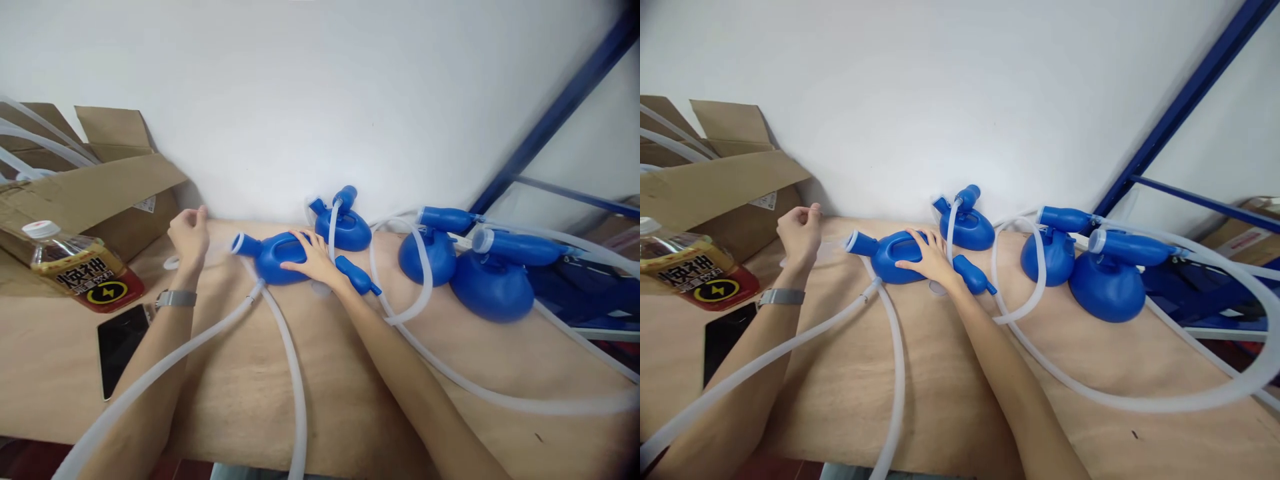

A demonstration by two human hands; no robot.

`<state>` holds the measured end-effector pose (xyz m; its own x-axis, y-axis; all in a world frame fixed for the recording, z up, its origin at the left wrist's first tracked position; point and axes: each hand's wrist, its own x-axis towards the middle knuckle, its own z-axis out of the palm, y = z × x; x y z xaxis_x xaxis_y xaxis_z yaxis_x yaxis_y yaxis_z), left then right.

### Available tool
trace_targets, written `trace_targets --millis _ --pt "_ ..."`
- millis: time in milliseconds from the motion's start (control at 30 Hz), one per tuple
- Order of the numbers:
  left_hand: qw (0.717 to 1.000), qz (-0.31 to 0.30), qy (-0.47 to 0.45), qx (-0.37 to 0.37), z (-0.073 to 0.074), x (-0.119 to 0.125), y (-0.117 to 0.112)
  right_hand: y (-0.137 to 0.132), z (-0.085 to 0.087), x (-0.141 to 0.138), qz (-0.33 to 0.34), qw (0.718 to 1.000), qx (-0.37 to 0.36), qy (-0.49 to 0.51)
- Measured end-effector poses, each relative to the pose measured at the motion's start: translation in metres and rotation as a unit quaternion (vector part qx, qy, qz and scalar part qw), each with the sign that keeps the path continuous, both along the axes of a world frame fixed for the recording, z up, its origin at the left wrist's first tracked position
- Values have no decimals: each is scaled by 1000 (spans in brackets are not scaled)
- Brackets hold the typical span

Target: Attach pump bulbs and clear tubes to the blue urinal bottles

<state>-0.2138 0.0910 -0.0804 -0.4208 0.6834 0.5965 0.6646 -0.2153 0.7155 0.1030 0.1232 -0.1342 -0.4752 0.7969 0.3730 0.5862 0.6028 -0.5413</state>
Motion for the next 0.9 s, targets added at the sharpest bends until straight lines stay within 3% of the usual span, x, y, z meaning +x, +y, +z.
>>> trace_targets --millis 100,133,267,400,467,633,900 --pt "991 113 66 4 2 -4 -8 -2 0 0 -1 1000 5 -8" --pt "990 106 93 5 5 -4 -10 -2 0 0 -1 1000 5 -10" --pt "976 -50 209 -24 20 9 -17 -1 -1 0 -6 1000 7 -13" --pt "931 -160 244 -221 33 27 -22 0 -1 0 -7 1000 13 -15" --pt "915 -188 243 -261 33 33 -24 0 -1 0 -8 1000 8 -14" --pt "936 -220 176 -212 24 38 -22 0 0 0 -9 1000 5 -14" --pt "932 -269 108 -218 21 36 -22 3 3 8 20 1000 -5 -9"
